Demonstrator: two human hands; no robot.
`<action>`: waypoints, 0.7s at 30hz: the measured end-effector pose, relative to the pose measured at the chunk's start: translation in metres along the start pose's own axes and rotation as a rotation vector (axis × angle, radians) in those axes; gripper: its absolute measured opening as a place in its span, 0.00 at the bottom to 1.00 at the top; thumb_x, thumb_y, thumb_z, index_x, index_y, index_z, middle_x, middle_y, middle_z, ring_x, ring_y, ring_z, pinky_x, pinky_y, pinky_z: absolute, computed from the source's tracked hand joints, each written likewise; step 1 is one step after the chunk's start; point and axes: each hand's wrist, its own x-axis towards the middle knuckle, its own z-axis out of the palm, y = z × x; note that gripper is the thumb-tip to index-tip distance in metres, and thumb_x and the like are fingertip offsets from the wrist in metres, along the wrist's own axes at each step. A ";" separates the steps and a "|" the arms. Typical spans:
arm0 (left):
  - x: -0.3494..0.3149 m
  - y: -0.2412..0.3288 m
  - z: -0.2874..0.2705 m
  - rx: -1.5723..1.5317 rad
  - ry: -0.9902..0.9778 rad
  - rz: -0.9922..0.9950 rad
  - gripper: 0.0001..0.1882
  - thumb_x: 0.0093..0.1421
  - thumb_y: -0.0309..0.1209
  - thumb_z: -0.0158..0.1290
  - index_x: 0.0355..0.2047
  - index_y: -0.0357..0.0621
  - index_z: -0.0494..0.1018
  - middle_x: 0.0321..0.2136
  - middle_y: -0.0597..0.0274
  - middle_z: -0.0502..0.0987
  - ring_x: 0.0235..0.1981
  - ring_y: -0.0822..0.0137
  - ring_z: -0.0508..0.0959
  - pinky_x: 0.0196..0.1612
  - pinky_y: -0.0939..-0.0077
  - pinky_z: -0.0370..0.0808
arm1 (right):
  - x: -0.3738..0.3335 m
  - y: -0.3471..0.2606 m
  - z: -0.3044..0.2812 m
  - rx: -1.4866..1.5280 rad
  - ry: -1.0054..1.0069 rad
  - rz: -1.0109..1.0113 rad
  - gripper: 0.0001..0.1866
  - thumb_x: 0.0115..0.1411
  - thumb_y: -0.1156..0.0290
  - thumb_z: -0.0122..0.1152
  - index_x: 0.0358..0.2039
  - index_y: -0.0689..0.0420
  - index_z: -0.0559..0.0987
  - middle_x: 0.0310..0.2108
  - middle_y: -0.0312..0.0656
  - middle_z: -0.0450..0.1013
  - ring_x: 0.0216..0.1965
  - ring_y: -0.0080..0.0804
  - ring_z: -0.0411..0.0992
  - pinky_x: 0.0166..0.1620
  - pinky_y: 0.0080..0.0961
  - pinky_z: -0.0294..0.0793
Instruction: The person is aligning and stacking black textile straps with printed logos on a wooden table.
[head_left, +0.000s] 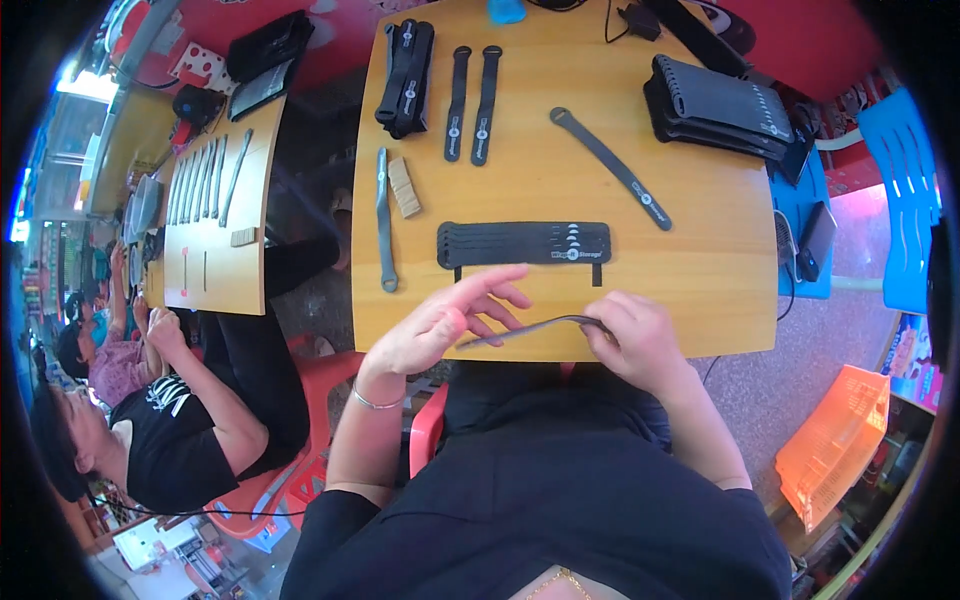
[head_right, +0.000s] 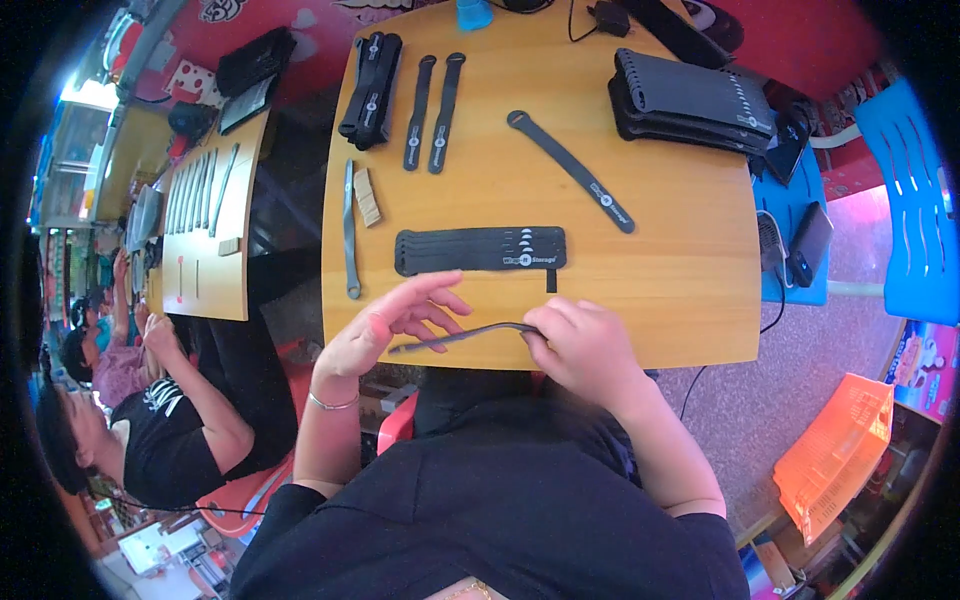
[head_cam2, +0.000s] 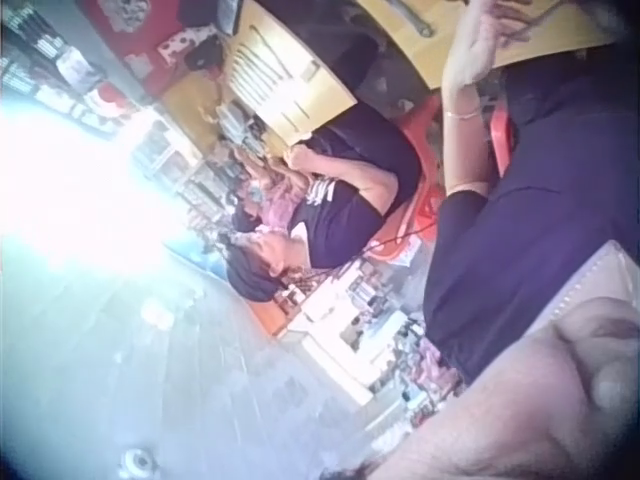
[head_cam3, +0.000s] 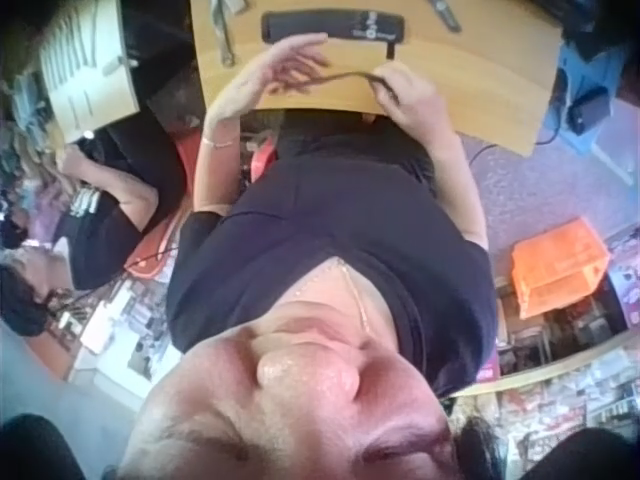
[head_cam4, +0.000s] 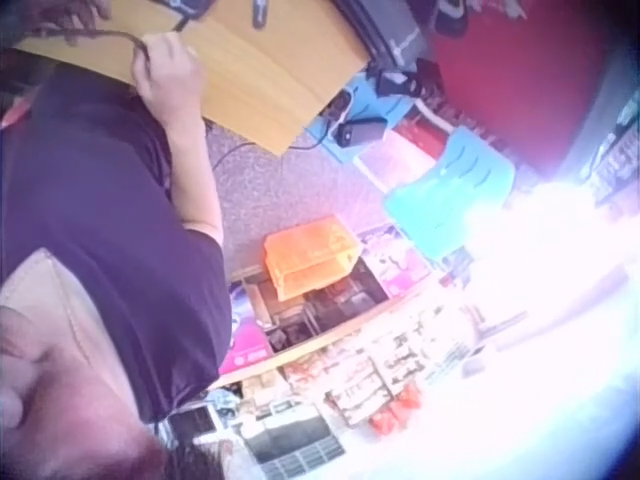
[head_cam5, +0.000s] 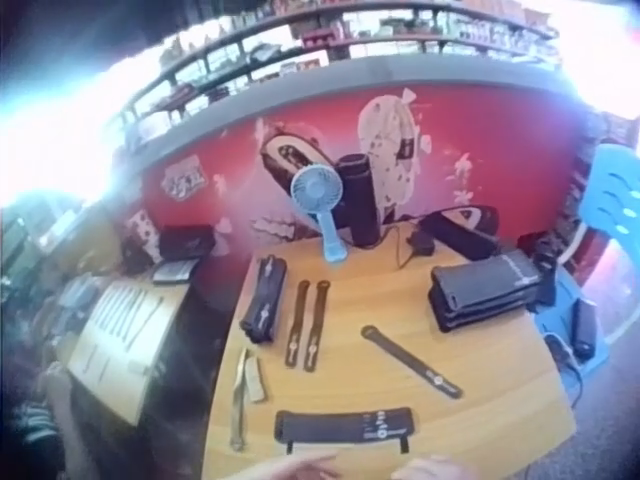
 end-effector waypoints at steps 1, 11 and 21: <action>-0.003 0.000 0.003 -0.083 0.060 -0.025 0.51 0.50 0.60 0.57 0.61 0.34 0.54 0.50 0.47 0.68 0.39 0.61 0.77 0.38 0.76 0.76 | 0.002 -0.002 -0.001 -0.099 -0.059 -0.025 0.06 0.51 0.73 0.62 0.29 0.56 0.74 0.24 0.40 0.71 0.26 0.41 0.72 0.30 0.33 0.71; -0.024 -0.029 -0.020 0.244 0.303 -0.021 0.09 0.59 0.16 0.47 0.37 0.33 0.76 0.35 0.60 0.72 0.26 0.76 0.76 0.27 0.89 0.71 | 0.009 0.004 -0.009 0.127 -0.275 0.233 0.07 0.53 0.74 0.60 0.33 0.58 0.77 0.31 0.43 0.74 0.30 0.39 0.74 0.33 0.30 0.74; -0.015 -0.051 -0.047 0.114 0.723 0.017 0.06 0.56 0.18 0.55 0.35 0.34 0.73 0.27 0.62 0.78 0.28 0.75 0.78 0.31 0.86 0.75 | 0.008 0.037 0.002 0.585 0.040 0.575 0.10 0.57 0.81 0.57 0.40 0.61 0.78 0.35 0.36 0.69 0.27 0.16 0.69 0.30 0.13 0.69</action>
